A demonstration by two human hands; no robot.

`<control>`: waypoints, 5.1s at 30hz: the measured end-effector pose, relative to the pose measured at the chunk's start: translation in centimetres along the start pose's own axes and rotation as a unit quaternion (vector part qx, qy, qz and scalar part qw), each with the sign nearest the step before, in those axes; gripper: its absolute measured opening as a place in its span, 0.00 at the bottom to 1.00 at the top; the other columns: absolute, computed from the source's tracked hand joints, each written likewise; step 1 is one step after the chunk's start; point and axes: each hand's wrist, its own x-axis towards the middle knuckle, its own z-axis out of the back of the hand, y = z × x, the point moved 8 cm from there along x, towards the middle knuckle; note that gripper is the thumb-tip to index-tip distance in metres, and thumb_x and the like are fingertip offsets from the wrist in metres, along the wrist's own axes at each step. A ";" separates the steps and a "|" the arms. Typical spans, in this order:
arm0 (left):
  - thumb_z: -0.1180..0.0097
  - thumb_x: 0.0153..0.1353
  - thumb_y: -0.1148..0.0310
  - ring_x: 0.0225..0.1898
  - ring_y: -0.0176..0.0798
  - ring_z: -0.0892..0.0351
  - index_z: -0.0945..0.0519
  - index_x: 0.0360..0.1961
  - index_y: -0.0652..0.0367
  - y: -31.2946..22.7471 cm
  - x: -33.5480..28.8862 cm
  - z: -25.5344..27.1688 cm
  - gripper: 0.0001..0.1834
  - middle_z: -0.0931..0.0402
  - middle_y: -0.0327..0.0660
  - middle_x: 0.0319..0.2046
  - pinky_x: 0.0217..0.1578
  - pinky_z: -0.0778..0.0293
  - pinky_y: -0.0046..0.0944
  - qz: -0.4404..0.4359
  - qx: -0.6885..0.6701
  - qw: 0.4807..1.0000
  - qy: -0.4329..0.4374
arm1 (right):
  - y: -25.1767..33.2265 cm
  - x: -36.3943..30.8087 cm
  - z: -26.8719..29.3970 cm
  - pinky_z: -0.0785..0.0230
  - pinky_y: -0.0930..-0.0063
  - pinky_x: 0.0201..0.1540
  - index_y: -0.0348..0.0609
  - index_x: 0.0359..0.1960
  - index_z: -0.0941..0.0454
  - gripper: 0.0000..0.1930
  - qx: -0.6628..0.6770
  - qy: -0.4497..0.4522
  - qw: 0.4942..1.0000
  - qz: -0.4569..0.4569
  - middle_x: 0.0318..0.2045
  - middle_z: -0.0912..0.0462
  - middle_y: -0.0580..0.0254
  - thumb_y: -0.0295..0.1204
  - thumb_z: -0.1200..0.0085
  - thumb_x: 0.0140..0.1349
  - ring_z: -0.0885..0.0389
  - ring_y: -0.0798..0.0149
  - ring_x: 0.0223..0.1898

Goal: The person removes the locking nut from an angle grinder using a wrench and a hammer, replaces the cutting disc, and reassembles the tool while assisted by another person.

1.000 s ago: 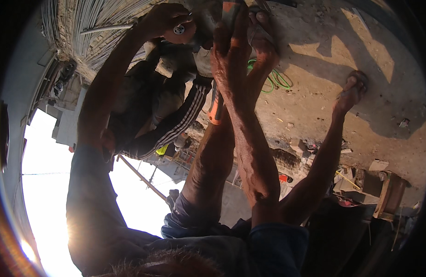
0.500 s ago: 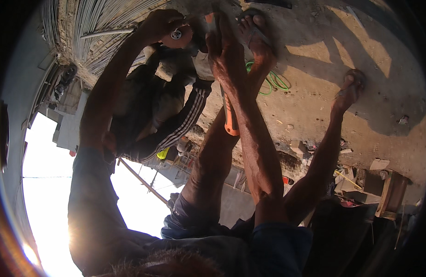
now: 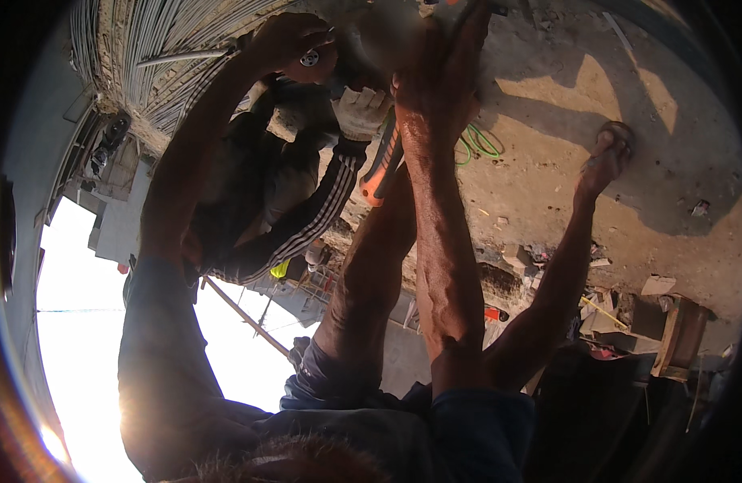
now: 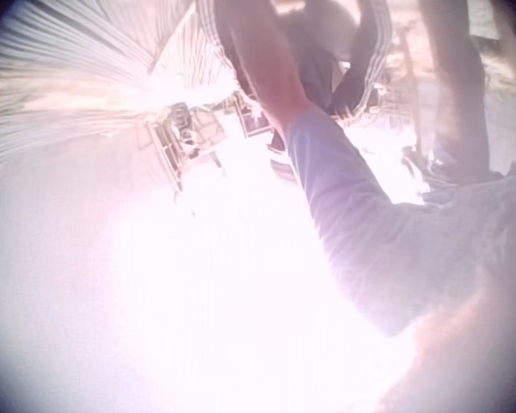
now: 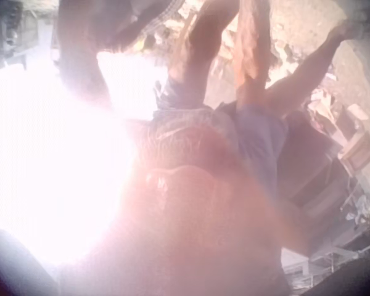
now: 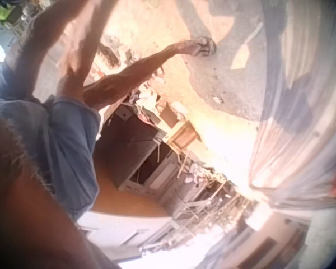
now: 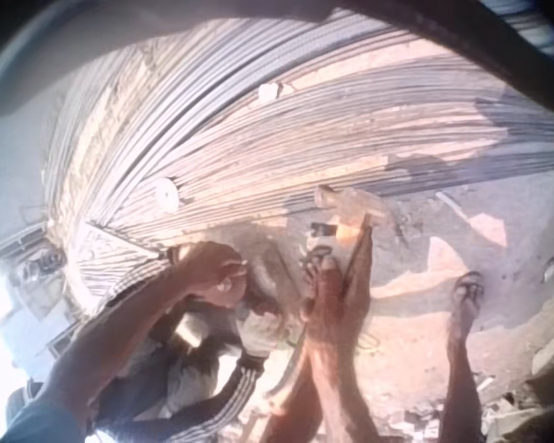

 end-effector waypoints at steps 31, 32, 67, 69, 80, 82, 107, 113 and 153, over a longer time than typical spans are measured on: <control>0.35 0.65 0.54 0.44 0.41 0.13 0.14 0.46 0.57 0.5 -1.2 0.2 0.18 0.14 0.41 0.41 0.46 0.18 0.39 -0.009 -0.112 0.992 -0.050 | 0.5 -1.8 -1.1 0.26 0.74 0.36 0.42 0.67 0.32 0.24 -0.020 0.004 0.999 0.027 0.47 0.18 0.56 0.29 0.44 0.71 0.19 0.67 0.41; 0.35 0.65 0.55 0.43 0.41 0.12 0.14 0.46 0.57 -0.4 -1.4 0.7 0.17 0.14 0.41 0.41 0.46 0.18 0.39 -0.084 -0.056 0.991 -0.089 | 0.5 -1.4 -0.3 0.26 0.74 0.36 0.42 0.67 0.32 0.24 -0.008 -0.022 1.000 0.013 0.47 0.18 0.56 0.29 0.44 0.70 0.19 0.67 0.42; 0.39 0.69 0.53 0.46 0.46 0.14 0.16 0.52 0.57 -0.8 0.4 0.2 0.20 0.15 0.44 0.45 0.46 0.21 0.42 -0.035 -0.081 0.994 0.062 | 1.3 -3.0 -0.3 0.24 0.74 0.40 0.40 0.70 0.34 0.27 0.047 -0.088 0.993 0.056 0.50 0.17 0.52 0.27 0.44 0.70 0.17 0.64 0.46; 0.39 0.69 0.54 0.45 0.46 0.14 0.16 0.51 0.56 -1.0 0.3 0.0 0.19 0.15 0.43 0.45 0.46 0.21 0.43 -0.028 -0.081 0.995 0.054 | 1.2 -2.9 -0.3 0.24 0.71 0.40 0.41 0.71 0.37 0.28 0.081 -0.068 0.994 -0.034 0.51 0.17 0.50 0.29 0.45 0.71 0.16 0.59 0.44; 0.36 0.67 0.58 0.45 0.44 0.14 0.15 0.48 0.56 -1.4 0.1 0.5 0.15 0.15 0.42 0.42 0.46 0.20 0.41 -0.018 -0.047 0.999 0.013 | 1.4 -2.7 1.4 0.25 0.68 0.40 0.42 0.70 0.34 0.28 0.012 -0.083 0.996 0.022 0.49 0.21 0.51 0.28 0.44 0.69 0.18 0.62 0.40; 0.36 0.66 0.59 0.46 0.42 0.14 0.15 0.48 0.56 -2.1 -0.6 0.8 0.15 0.15 0.41 0.43 0.46 0.19 0.40 -0.047 -0.081 0.996 0.008 | 1.0 -3.0 1.6 0.25 0.68 0.40 0.42 0.70 0.34 0.28 0.026 -0.094 0.995 -0.003 0.49 0.21 0.51 0.28 0.44 0.69 0.18 0.62 0.40; 0.42 0.68 0.51 0.42 0.46 0.14 0.13 0.46 0.50 -0.4 1.4 -0.7 0.17 0.13 0.39 0.43 0.44 0.20 0.46 -0.127 0.094 0.987 -0.020 | -0.8 -3.7 -0.1 0.25 0.63 0.44 0.43 0.71 0.35 0.28 0.041 -0.049 0.998 -0.021 0.54 0.22 0.48 0.29 0.45 0.70 0.18 0.58 0.45; 0.40 0.69 0.56 0.50 0.45 0.15 0.13 0.49 0.49 0.7 1.6 -1.6 0.14 0.15 0.40 0.51 0.52 0.20 0.40 -0.051 0.114 0.990 0.061 | -0.8 -2.6 1.0 0.25 0.62 0.45 0.43 0.71 0.35 0.28 0.043 -0.061 0.997 -0.027 0.55 0.22 0.47 0.29 0.45 0.70 0.18 0.57 0.47; 0.43 0.68 0.60 0.52 0.43 0.17 0.16 0.55 0.47 0.8 0.0 -2.0 0.16 0.19 0.38 0.55 0.52 0.20 0.44 -0.118 0.130 0.983 0.057 | 1.1 -1.4 0.8 0.25 0.59 0.52 0.46 0.71 0.35 0.29 0.007 -0.027 0.997 -0.065 0.62 0.25 0.43 0.33 0.45 0.69 0.19 0.51 0.55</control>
